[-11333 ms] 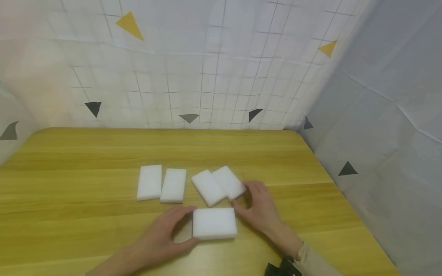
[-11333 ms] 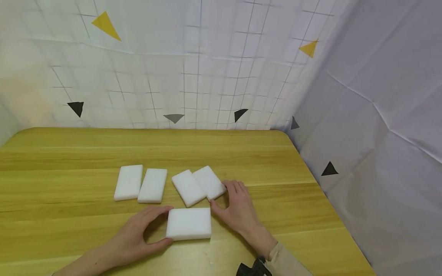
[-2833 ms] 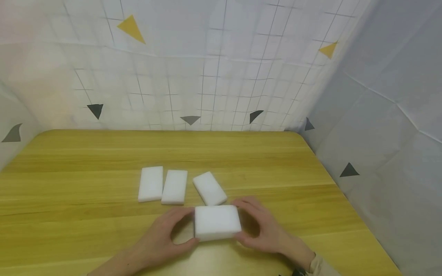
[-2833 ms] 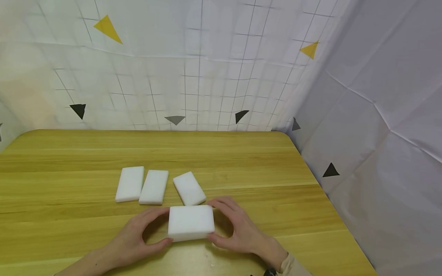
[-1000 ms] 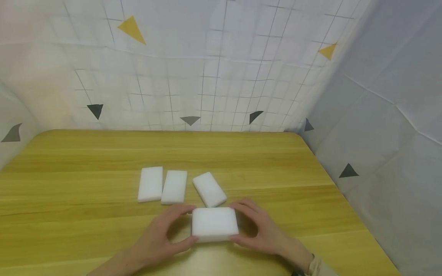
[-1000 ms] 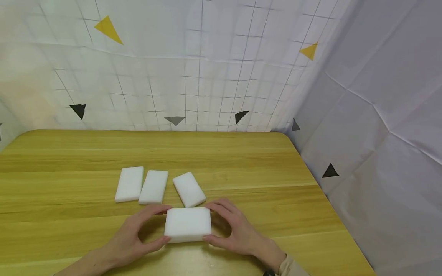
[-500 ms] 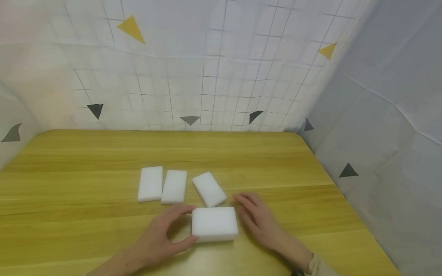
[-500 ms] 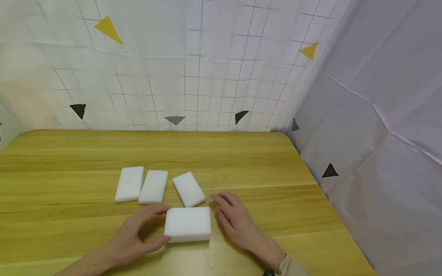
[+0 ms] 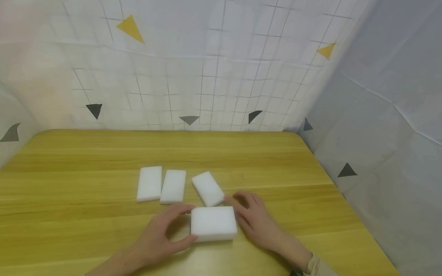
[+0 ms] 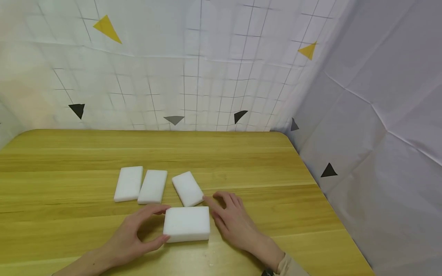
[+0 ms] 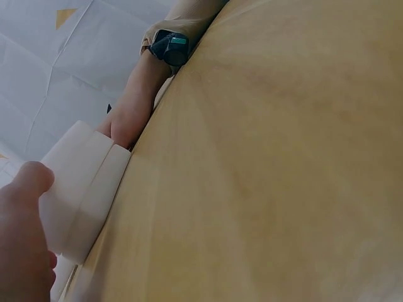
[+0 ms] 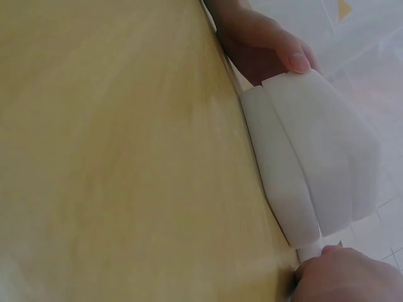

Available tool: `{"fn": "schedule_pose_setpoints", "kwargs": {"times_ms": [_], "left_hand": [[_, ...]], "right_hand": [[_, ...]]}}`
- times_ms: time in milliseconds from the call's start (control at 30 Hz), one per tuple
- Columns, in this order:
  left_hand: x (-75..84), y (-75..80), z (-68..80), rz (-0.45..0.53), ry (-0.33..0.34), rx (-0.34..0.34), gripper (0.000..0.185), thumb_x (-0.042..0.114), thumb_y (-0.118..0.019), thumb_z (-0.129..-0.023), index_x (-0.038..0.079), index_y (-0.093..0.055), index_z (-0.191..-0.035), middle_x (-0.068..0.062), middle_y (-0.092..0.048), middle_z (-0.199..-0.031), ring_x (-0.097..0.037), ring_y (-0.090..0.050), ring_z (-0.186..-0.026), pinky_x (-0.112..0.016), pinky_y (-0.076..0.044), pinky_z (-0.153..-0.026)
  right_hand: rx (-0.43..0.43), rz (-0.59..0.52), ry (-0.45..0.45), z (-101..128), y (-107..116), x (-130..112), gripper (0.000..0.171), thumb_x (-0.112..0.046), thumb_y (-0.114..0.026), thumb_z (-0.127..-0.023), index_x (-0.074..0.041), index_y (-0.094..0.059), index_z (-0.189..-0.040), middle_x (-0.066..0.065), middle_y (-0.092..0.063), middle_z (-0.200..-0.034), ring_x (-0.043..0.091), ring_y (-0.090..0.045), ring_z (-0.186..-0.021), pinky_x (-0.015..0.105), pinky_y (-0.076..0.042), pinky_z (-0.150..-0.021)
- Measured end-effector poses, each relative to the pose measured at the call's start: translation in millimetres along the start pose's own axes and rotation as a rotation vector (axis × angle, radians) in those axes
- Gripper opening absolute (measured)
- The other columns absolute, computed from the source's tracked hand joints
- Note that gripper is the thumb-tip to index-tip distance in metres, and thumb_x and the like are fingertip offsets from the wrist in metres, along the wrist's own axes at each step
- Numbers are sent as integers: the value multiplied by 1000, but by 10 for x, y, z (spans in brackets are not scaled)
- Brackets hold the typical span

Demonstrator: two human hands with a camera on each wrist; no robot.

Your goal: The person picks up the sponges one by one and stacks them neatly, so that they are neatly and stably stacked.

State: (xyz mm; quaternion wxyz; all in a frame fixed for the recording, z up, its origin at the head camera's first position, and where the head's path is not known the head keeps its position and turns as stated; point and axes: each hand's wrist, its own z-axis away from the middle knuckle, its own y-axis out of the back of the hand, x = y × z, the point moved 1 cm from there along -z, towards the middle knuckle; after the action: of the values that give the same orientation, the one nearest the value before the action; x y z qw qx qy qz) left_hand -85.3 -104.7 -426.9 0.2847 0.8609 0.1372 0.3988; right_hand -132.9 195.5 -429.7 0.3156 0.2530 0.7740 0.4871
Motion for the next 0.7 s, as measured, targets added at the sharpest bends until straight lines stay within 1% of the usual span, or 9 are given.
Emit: {"fn": "schedule_pose_setpoints", "kwargs": {"times_ms": [233, 467, 567, 600, 700], "left_hand": [[-8, -9, -3, 3, -40, 17, 63, 33, -85, -80, 20, -57, -135, 8, -63, -126, -15, -62, -113, -22, -48, -101], [-12, -4, -10, 6, -27, 15, 62, 33, -85, -80, 22, -57, -135, 9, -63, -126, -14, -62, -113, -21, -47, -102], [-7, 1, -12, 6, -29, 20, 62, 33, -85, -80, 21, -58, -134, 9, -64, -125, -15, -63, -112, -19, -47, -102], [-7, -1, -12, 4, -38, 27, 62, 33, -85, -80, 21, -58, -134, 9, -64, -125, -15, -63, -111, -19, -47, -101], [-6, -4, -12, 6, -33, 22, 62, 33, -85, -80, 22, -58, -134, 9, -64, -125, -15, -63, -111, -20, -47, -102]], "right_hand": [[29, -3, 20, 7, -12, 7, 58, -17, -60, -99, -31, -42, -152, 8, -49, -137, 27, -44, -126, 54, -42, -105], [13, 74, 76, -33, 1, -37, 56, -18, -58, -98, -28, -44, -151, 12, -51, -134, 32, -45, -125, 54, -39, -108], [7, 83, 91, -43, -6, -40, 55, -17, -58, -97, -27, -46, -150, 12, -51, -134, 32, -45, -125, 54, -38, -109], [9, 83, 94, -42, -12, -33, 56, -15, -59, -96, -27, -46, -150, 12, -51, -134, 32, -45, -125, 54, -38, -109], [25, 71, 90, -29, -24, -8, 57, -11, -60, -94, -25, -48, -148, 12, -52, -132, 31, -46, -125, 54, -40, -107]]}}
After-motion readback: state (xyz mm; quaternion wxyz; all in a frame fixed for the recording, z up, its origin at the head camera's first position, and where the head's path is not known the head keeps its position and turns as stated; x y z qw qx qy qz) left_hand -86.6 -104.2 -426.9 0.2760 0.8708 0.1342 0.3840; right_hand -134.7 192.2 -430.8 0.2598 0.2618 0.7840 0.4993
